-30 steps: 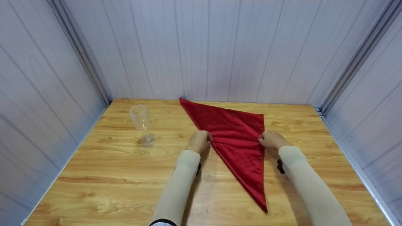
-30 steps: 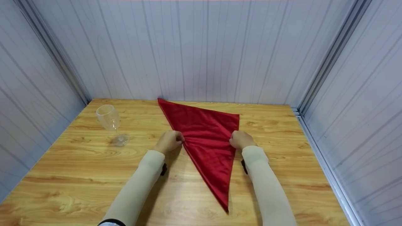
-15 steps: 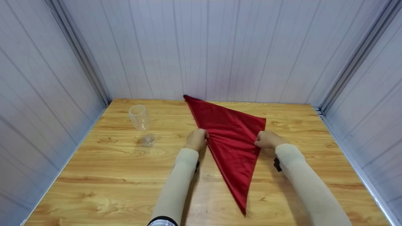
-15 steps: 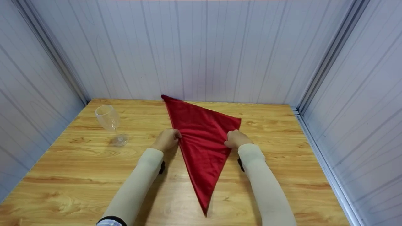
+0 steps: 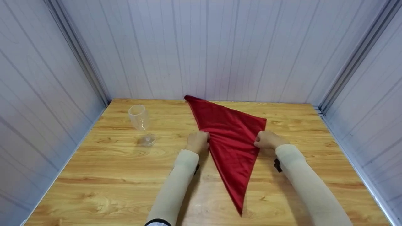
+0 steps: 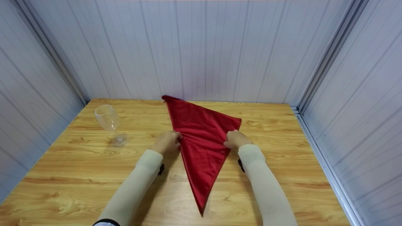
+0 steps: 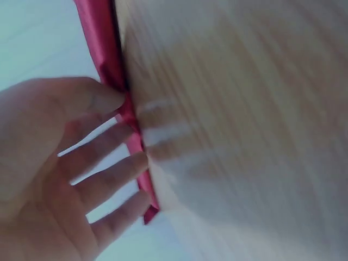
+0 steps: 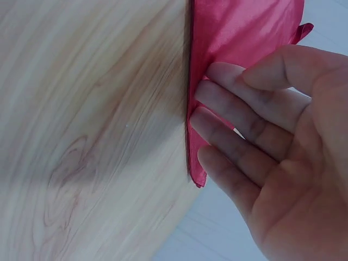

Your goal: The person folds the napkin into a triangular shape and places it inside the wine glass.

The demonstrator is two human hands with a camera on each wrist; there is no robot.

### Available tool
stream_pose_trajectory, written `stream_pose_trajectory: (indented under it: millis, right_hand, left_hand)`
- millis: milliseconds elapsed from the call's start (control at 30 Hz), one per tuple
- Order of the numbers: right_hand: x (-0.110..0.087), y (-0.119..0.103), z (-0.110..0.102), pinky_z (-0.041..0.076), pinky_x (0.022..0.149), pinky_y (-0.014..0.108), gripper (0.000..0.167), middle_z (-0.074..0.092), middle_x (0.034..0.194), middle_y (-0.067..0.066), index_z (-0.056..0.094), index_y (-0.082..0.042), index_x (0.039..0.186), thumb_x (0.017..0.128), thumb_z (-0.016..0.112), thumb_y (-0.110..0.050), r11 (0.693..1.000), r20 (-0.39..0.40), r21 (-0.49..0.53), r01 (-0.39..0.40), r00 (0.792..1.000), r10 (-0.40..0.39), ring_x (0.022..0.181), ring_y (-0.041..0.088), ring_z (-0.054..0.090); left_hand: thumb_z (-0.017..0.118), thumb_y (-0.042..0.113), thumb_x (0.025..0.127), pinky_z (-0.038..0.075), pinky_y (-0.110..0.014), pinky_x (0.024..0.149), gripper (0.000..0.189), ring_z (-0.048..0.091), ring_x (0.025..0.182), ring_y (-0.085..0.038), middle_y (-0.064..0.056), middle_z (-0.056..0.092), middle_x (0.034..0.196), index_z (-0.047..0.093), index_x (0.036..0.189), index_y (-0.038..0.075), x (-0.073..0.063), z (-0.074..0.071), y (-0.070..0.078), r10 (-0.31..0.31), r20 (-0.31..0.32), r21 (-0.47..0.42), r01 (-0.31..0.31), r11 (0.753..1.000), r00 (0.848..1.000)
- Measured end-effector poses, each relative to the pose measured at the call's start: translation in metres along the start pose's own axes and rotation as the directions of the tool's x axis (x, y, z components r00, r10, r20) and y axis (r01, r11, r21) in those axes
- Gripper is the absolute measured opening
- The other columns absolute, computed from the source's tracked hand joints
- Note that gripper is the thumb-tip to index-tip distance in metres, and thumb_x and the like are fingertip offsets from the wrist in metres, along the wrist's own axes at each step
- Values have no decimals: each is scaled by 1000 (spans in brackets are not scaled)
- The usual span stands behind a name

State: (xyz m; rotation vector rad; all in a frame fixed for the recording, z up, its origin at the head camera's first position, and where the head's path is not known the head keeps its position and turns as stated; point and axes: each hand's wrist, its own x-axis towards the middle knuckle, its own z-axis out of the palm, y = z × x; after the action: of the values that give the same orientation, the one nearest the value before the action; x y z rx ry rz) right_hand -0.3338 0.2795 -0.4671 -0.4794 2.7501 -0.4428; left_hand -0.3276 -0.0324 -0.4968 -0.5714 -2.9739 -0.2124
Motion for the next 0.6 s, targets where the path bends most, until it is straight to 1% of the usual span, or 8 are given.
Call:
stream_pose_trajectory:
  millis: [33, 67, 167, 200, 267, 367, 433, 600]
  right_hand:
    - [0, 0, 0, 23, 49, 25, 39, 27, 53, -8, 38, -18, 57, 90, 57, -12, 1000, -1, -1, -1, 1000, 1, 49, 8, 24]
    - [-1, 0, 0, 23, 49, 25, 39, 28, 53, -8, 38, -18, 57, 90, 58, -12, 1000, -2, -1, -3, 1000, 3, 49, 7, 24]
    - [-1, -1, 0, 23, 49, 25, 39, 27, 54, -8, 37, -18, 57, 89, 58, -12, 1000, -2, -1, -1, 1000, 1, 50, 7, 23]
    - [-1, -1, 0, 23, 49, 24, 40, 26, 54, -8, 36, -18, 56, 90, 58, -12, 1000, -2, -2, 1, 1000, -1, 50, 7, 23]
    - [-1, -1, 0, 23, 49, 24, 41, 25, 53, -8, 36, -18, 56, 90, 58, -13, 1000, 0, -7, 5, 1000, -5, 50, 7, 22]
    - [0, -1, -1, 23, 50, 25, 42, 24, 53, -8, 35, -18, 55, 89, 58, -13, 1000, -4, -14, 0, 1000, 0, 50, 8, 20]
    - [0, -2, -2, 23, 49, 25, 41, 24, 53, -8, 35, -18, 55, 89, 57, -13, 1000, -7, -11, -6, 1000, 6, 50, 8, 21]
    - [0, -3, -2, 24, 49, 25, 40, 25, 54, -7, 35, -18, 56, 89, 57, -14, 1000, -1, -13, -11, 1000, 11, 50, 8, 21]
  left_hand:
    - [71, 21, 91, 53, -48, 81, 20, 66, 98, -31, -10, 69, 107, 71, 108, 10, -2, -1, 2, 17, 22, 35, -18, 999, 1000]
    - [69, 21, 93, 52, -50, 84, 23, 65, 103, -33, -12, 67, 111, 70, 113, 10, -6, -8, 8, 24, 71, 65, -28, 997, 997]
    - [70, 20, 93, 49, -47, 91, 27, 61, 109, -32, -10, 64, 117, 69, 119, 14, -10, -8, 12, 132, 127, 63, -140, 988, 983]
    - [71, 18, 92, 49, -44, 92, 26, 61, 109, -30, -8, 63, 116, 70, 118, 15, -11, -8, 12, 181, 137, 36, -187, 982, 974]
    - [74, 11, 88, 50, -38, 90, 24, 62, 107, -26, -6, 64, 112, 74, 112, 16, -13, -9, 13, 284, 147, -38, -282, 959, 947]
    - [77, 5, 83, 51, -31, 86, 20, 64, 101, -21, -2, 68, 104, 77, 99, 16, -16, -11, 14, 393, 139, -123, -378, 918, 909]
    - [78, 4, 81, 52, -30, 82, 15, 66, 96, -19, 1, 71, 98, 78, 92, 15, -17, -13, 13, 417, 123, -145, -399, 905, 901]
    - [79, 6, 82, 53, -30, 79, 10, 67, 89, -17, 4, 73, 89, 78, 86, 15, -18, -11, 10, 407, 102, -155, -390, 908, 908]
